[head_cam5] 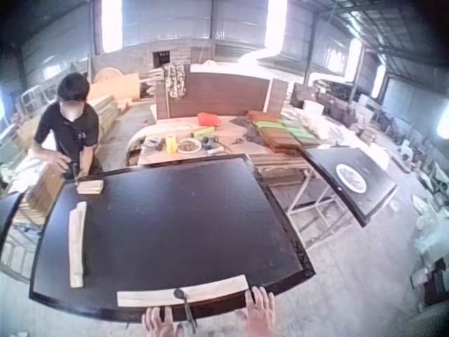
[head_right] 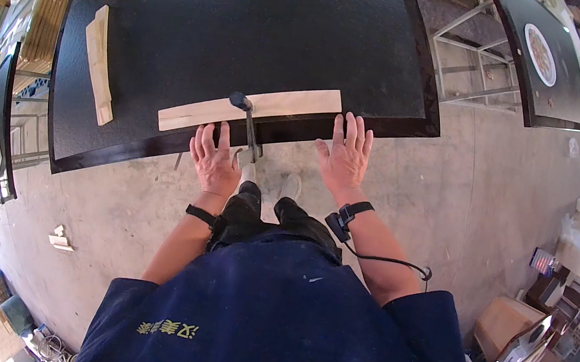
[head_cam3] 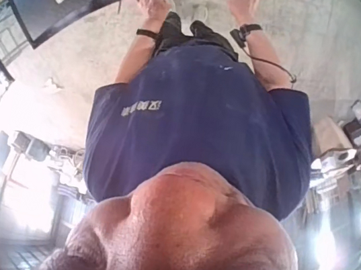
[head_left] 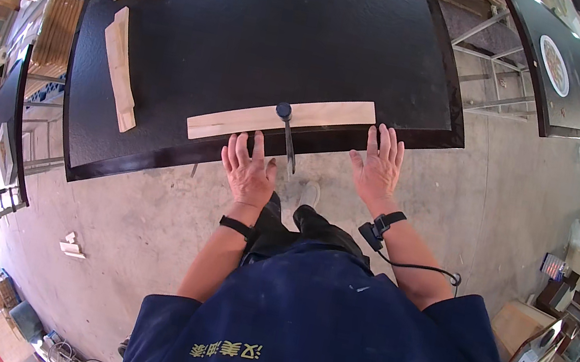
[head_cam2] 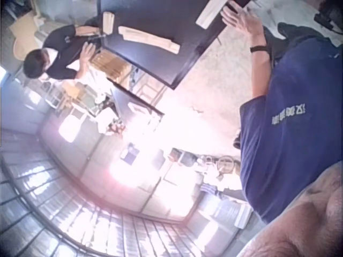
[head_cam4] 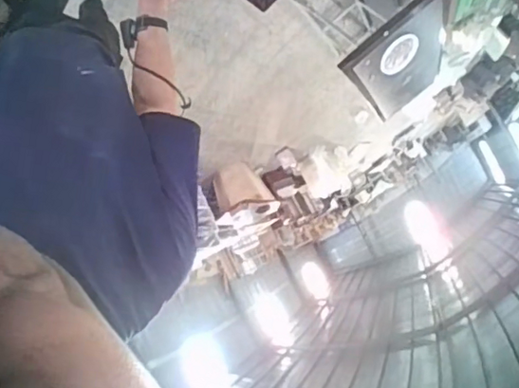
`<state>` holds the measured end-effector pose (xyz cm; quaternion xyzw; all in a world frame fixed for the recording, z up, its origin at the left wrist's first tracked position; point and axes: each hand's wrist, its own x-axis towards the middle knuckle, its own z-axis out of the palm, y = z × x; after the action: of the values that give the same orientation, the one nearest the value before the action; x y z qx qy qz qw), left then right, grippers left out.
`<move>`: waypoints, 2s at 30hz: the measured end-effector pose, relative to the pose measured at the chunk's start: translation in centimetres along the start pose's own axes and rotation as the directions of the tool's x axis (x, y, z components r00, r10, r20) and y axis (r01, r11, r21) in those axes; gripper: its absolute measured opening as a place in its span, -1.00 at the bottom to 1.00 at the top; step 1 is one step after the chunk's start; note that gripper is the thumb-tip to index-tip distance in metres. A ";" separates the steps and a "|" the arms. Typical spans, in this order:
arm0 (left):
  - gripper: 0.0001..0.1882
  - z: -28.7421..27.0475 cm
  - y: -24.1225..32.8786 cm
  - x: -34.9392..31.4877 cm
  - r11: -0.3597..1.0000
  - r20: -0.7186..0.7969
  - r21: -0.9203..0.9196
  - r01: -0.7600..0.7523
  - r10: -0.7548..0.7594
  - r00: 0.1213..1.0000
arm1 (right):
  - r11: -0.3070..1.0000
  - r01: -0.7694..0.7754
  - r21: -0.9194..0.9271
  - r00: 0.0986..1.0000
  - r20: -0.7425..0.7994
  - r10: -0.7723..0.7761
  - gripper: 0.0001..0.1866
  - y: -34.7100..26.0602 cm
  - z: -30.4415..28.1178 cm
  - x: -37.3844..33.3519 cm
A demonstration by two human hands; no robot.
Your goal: Gathering wooden slats and clamping them to a tabletop in a workshop environment.
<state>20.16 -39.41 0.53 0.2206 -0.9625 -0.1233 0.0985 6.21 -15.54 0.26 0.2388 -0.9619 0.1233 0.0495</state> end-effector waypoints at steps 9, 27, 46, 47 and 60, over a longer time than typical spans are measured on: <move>-0.26 -0.4 -0.4 -0.4 1.000 0.019 -0.012 0.011 -0.010 1.000 | 0.974 0.122 0.190 0.991 -0.081 -0.108 -0.47 -3.4 -5.3 3.4; -0.32 4.9 2.6 1.5 -0.583 0.840 -0.527 0.619 -0.244 0.485 | 0.660 0.734 0.162 0.608 0.279 -0.744 -0.85 -13.6 -12.2 13.8; -0.53 3.0 5.9 4.2 -0.677 0.803 -0.596 0.431 -0.501 0.323 | 0.951 0.310 0.000 0.943 0.132 -0.307 -0.54 -15.9 -9.5 10.2; -0.53 3.2 5.5 4.1 -0.678 0.802 -0.598 0.428 -0.499 0.330 | 0.967 0.256 0.010 0.962 0.097 -0.256 -0.51 -16.2 -9.2 10.3; -0.52 9.1 4.5 2.9 -0.619 0.651 -0.736 0.273 -0.538 0.536 | 0.875 0.463 0.141 0.865 0.144 -0.481 -0.47 -5.7 -2.0 1.2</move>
<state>13.62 -35.00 -6.46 0.4857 -0.2042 -0.8166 0.2356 7.86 -20.42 3.62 0.4789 -0.8673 0.1347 -0.0184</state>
